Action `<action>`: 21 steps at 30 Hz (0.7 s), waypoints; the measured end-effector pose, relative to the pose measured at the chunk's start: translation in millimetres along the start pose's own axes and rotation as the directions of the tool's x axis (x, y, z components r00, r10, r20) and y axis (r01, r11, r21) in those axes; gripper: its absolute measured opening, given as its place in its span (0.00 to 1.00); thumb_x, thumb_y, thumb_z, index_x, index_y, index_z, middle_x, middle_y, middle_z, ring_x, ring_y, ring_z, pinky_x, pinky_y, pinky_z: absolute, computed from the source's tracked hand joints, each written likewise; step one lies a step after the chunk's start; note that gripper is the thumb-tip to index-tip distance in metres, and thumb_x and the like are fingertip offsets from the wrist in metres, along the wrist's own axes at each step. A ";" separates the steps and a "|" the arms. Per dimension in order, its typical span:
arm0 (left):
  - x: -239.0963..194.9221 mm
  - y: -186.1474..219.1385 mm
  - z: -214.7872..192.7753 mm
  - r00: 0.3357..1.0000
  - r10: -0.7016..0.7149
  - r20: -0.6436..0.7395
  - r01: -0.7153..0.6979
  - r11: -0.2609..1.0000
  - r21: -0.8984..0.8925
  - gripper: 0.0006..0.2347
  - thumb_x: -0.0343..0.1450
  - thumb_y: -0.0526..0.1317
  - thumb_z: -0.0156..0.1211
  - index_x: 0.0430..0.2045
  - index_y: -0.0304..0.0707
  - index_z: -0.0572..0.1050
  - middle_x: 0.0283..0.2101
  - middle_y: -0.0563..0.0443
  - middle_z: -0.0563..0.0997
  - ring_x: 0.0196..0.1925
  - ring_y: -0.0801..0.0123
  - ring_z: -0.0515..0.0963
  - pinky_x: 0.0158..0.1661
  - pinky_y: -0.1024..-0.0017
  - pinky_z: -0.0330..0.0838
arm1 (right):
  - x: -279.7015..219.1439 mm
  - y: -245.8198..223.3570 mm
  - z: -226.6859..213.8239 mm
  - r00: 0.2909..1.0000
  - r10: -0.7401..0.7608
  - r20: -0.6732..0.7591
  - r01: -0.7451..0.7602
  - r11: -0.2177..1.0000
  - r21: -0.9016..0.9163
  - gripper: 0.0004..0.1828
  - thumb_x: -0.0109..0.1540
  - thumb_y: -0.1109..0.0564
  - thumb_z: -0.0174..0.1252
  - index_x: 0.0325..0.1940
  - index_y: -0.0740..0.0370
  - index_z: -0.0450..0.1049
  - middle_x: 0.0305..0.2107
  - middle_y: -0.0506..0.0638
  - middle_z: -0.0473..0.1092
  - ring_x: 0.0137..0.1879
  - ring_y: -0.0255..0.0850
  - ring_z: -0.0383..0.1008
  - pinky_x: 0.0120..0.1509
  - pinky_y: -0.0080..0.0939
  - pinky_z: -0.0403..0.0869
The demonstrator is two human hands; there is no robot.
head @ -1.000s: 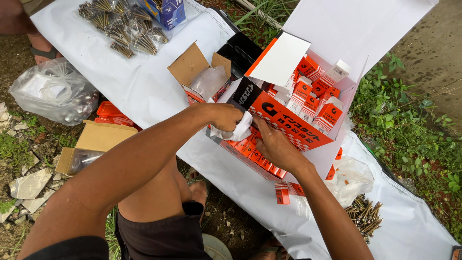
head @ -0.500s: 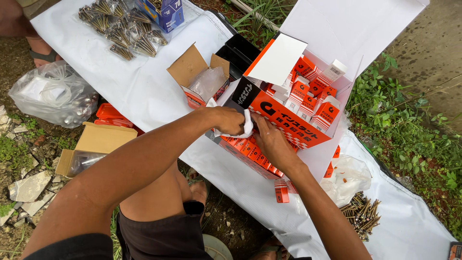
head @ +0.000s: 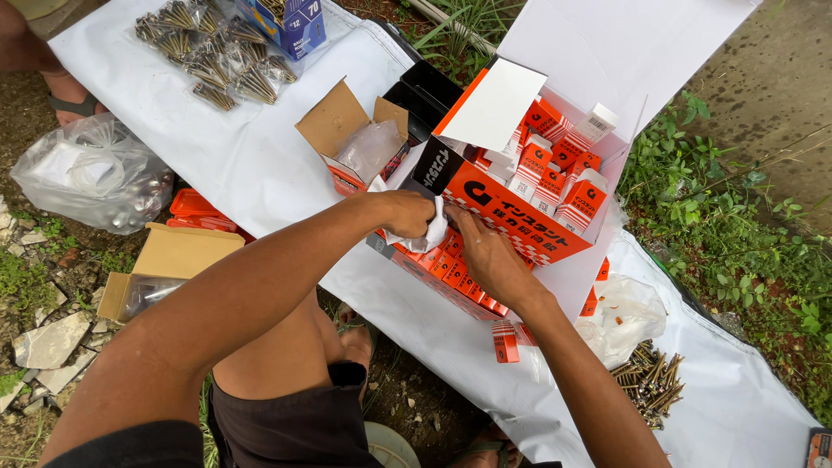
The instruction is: The person uses a cloth to wipe down small orange boxes and then places them inside a larger white box.
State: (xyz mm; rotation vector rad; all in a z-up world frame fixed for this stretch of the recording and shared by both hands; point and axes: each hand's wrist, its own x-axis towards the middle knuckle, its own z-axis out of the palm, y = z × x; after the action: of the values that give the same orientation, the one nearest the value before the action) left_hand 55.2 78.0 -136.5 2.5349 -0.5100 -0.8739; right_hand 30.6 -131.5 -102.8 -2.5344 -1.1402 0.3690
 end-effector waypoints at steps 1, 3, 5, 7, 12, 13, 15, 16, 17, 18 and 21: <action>-0.2 0.6 0.1 1.000 0.002 0.001 -0.002 1.000 0.000 0.14 0.67 0.36 0.46 0.31 0.26 0.81 0.33 0.34 0.83 0.37 0.49 0.83 0.39 0.57 0.75 | -0.5 -0.7 -3.4 1.000 0.003 0.001 -0.003 1.000 0.000 0.33 0.63 0.69 0.42 0.73 0.58 0.52 0.53 0.71 0.69 0.49 0.67 0.78 0.49 0.69 0.79; -1.4 1.0 -1.6 1.000 0.005 0.024 -0.005 1.000 0.004 0.14 0.67 0.36 0.46 0.30 0.26 0.81 0.32 0.34 0.83 0.37 0.50 0.82 0.39 0.58 0.75 | 0.1 -2.6 -11.2 1.000 -0.012 0.014 0.011 0.997 0.071 0.33 0.62 0.70 0.40 0.73 0.59 0.51 0.53 0.74 0.68 0.49 0.71 0.77 0.47 0.71 0.79; -1.0 1.4 -4.6 1.000 0.016 0.015 -0.016 1.000 0.010 0.14 0.67 0.35 0.44 0.31 0.25 0.81 0.33 0.33 0.83 0.37 0.49 0.83 0.40 0.57 0.75 | -2.0 -7.2 -18.6 1.000 0.002 0.027 -0.003 0.998 0.057 0.34 0.62 0.70 0.40 0.73 0.59 0.51 0.54 0.74 0.68 0.49 0.71 0.77 0.48 0.72 0.79; -6.1 6.4 -8.8 0.999 0.029 0.012 -0.030 1.000 0.010 0.15 0.66 0.35 0.43 0.31 0.24 0.81 0.33 0.32 0.83 0.38 0.47 0.83 0.40 0.56 0.75 | -4.6 -10.8 -24.0 0.999 0.020 0.046 -0.023 0.999 0.046 0.34 0.61 0.70 0.40 0.73 0.59 0.50 0.54 0.74 0.68 0.50 0.71 0.76 0.48 0.72 0.79; 2.5 -10.1 -9.1 0.996 0.072 -0.045 -0.073 0.997 -0.025 0.14 0.65 0.34 0.43 0.27 0.26 0.81 0.30 0.35 0.83 0.35 0.48 0.83 0.37 0.58 0.75 | -12.4 -28.9 -56.1 0.998 -0.060 -0.018 0.059 0.997 -0.048 0.27 0.62 0.69 0.41 0.67 0.63 0.62 0.49 0.70 0.72 0.43 0.66 0.80 0.41 0.63 0.81; -7.9 -5.8 -16.2 0.996 0.073 -0.043 -0.074 0.997 -0.025 0.14 0.65 0.34 0.43 0.27 0.26 0.81 0.30 0.35 0.83 0.35 0.48 0.83 0.37 0.58 0.75 | -11.9 -24.3 -58.7 0.998 -0.059 -0.017 0.058 0.997 -0.047 0.27 0.62 0.69 0.41 0.67 0.63 0.62 0.49 0.70 0.72 0.43 0.66 0.80 0.41 0.63 0.81; -29.3 3.1 -27.2 0.996 0.057 -0.070 -0.062 0.995 -0.077 0.14 0.65 0.33 0.43 0.29 0.25 0.81 0.31 0.34 0.83 0.36 0.53 0.82 0.38 0.61 0.76 | -13.0 -15.4 -61.8 0.996 -0.072 -0.044 0.074 0.997 0.036 0.23 0.63 0.69 0.42 0.62 0.65 0.67 0.43 0.67 0.74 0.41 0.65 0.80 0.38 0.58 0.81; -36.6 4.9 -31.1 0.996 0.056 -0.070 -0.062 0.995 -0.078 0.14 0.65 0.33 0.43 0.29 0.25 0.81 0.31 0.34 0.83 0.36 0.53 0.82 0.38 0.61 0.76 | -15.0 -21.5 -72.3 0.996 -0.072 -0.043 0.074 0.997 0.037 0.23 0.63 0.69 0.42 0.62 0.65 0.67 0.43 0.67 0.74 0.41 0.65 0.80 0.38 0.58 0.81; -44.1 6.8 -35.1 0.997 0.059 -0.055 -0.063 0.995 -0.081 0.15 0.65 0.32 0.43 0.33 0.21 0.80 0.35 0.28 0.82 0.41 0.45 0.82 0.42 0.57 0.75 | -17.1 -27.9 -82.9 0.995 -0.081 -0.051 0.083 0.996 0.039 0.21 0.65 0.68 0.41 0.60 0.65 0.68 0.42 0.67 0.74 0.42 0.64 0.80 0.39 0.57 0.81; -51.1 8.7 -38.8 0.997 0.063 -0.041 -0.066 0.994 -0.083 0.16 0.66 0.32 0.42 0.36 0.18 0.79 0.40 0.23 0.82 0.45 0.38 0.82 0.46 0.52 0.75 | -19.5 -34.1 -93.2 0.994 -0.088 -0.060 0.091 0.995 0.039 0.19 0.66 0.67 0.41 0.59 0.65 0.70 0.41 0.66 0.74 0.42 0.63 0.80 0.40 0.56 0.81; -57.7 7.8 -40.4 0.996 0.070 -0.058 -0.078 0.988 -0.131 0.17 0.66 0.31 0.42 0.39 0.16 0.78 0.42 0.20 0.81 0.49 0.35 0.80 0.50 0.51 0.74 | -30.9 -24.3 -108.0 0.988 -0.093 -0.123 0.106 0.989 0.107 0.17 0.65 0.69 0.43 0.55 0.65 0.71 0.43 0.63 0.75 0.47 0.57 0.81 0.44 0.54 0.80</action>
State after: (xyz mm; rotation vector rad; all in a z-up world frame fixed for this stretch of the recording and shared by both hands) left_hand 37.1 108.4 -75.1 2.3959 -0.5083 -0.7840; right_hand 33.9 -161.0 8.2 -2.3579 -1.1622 0.2473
